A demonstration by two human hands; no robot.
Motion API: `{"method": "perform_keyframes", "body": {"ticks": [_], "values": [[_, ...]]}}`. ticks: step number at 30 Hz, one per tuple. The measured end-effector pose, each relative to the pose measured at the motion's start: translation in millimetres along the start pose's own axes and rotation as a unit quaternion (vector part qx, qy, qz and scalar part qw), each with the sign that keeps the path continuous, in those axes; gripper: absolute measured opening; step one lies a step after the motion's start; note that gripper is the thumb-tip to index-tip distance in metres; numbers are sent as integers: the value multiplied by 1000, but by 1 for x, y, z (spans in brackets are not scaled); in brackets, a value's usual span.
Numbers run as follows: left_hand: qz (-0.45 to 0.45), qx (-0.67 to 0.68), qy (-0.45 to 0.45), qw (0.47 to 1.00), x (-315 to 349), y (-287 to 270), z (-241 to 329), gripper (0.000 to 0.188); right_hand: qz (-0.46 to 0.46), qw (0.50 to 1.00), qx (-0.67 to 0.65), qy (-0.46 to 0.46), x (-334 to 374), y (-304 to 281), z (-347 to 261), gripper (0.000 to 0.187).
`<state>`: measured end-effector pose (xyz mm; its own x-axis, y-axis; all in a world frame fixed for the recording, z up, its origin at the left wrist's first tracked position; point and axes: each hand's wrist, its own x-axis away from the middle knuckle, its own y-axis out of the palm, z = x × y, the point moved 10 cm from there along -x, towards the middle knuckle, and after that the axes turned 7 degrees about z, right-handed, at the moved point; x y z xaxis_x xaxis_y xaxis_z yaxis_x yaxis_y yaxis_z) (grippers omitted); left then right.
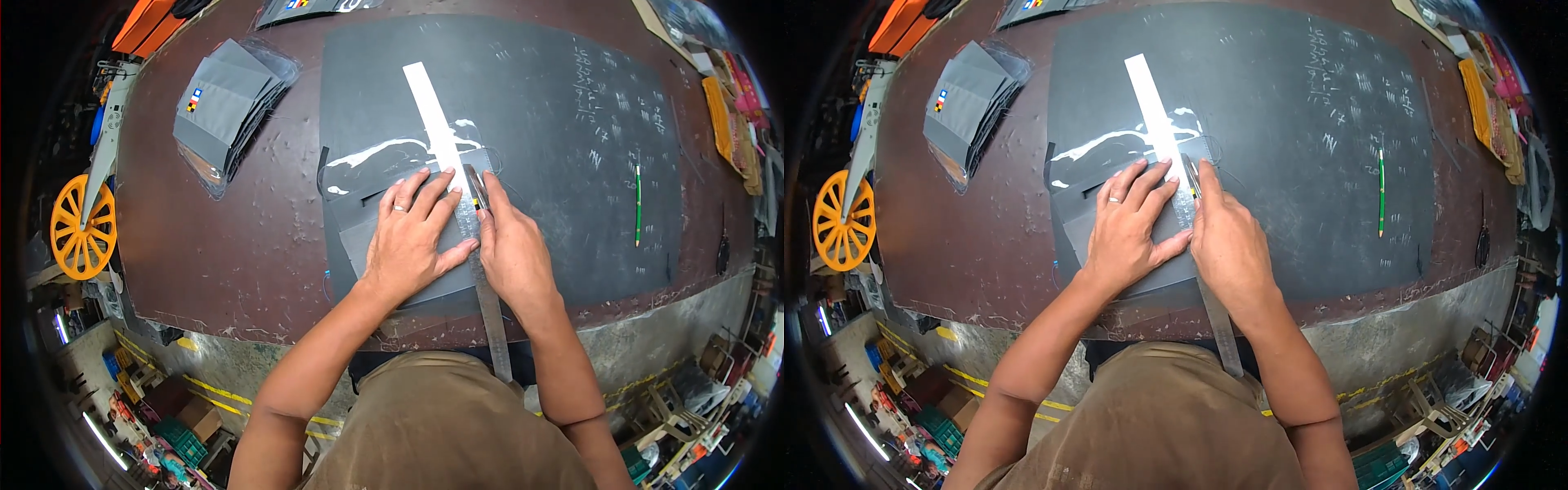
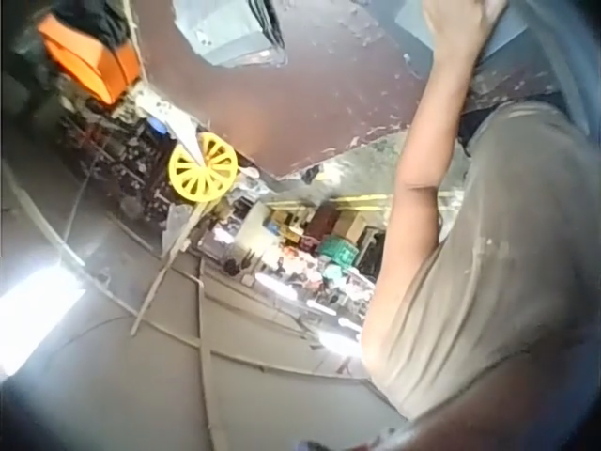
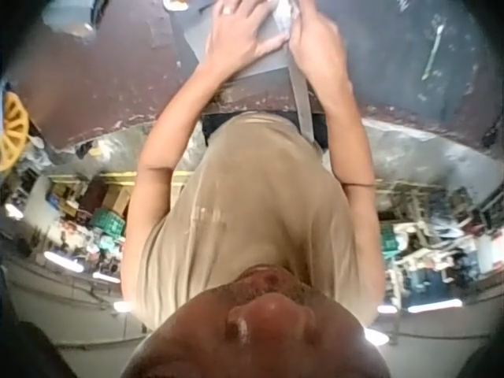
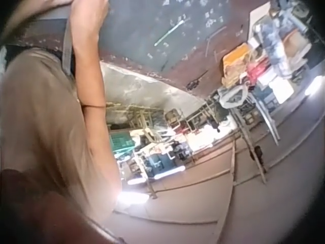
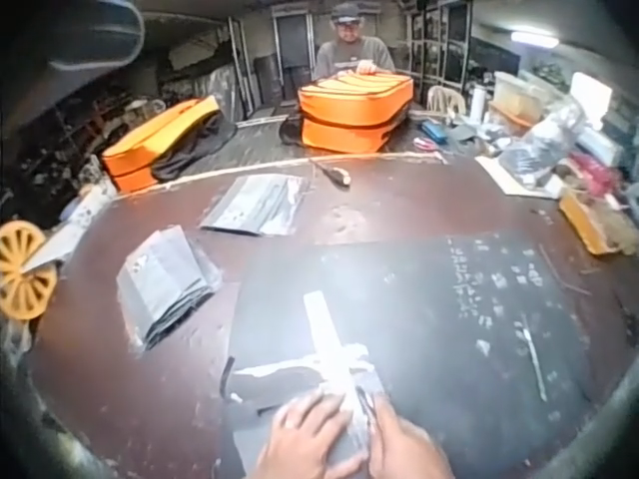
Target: Measure and cut fabric pieces for manufacturing using a ruler and utility knife.
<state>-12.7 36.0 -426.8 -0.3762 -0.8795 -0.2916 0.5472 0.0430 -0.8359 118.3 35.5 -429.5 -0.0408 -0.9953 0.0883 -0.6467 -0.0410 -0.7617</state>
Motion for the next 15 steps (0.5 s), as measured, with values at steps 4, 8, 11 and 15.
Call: {"method": "perform_keyframes", "body": {"ticks": [4, 8, 11, 15], "values": [[-1, 5, 0, 1000, -2, 4, -4, 67, -8, 1000, 12, 2, -5, 6, 3, 48], [-2, 8, -2, 1000, -3, 8, -8, 67, -8, 1000, 14, 0, -9, 10, 6, 49], [-6, 5, -4, 1000, -3, 10, -9, 68, -11, 1000, 14, 4, -9, 11, 6, 48], [-3, -1, -2, 1000, -4, 13, -10, 67, -9, 1000, 7, 0, -11, 11, 8, 48]]}}
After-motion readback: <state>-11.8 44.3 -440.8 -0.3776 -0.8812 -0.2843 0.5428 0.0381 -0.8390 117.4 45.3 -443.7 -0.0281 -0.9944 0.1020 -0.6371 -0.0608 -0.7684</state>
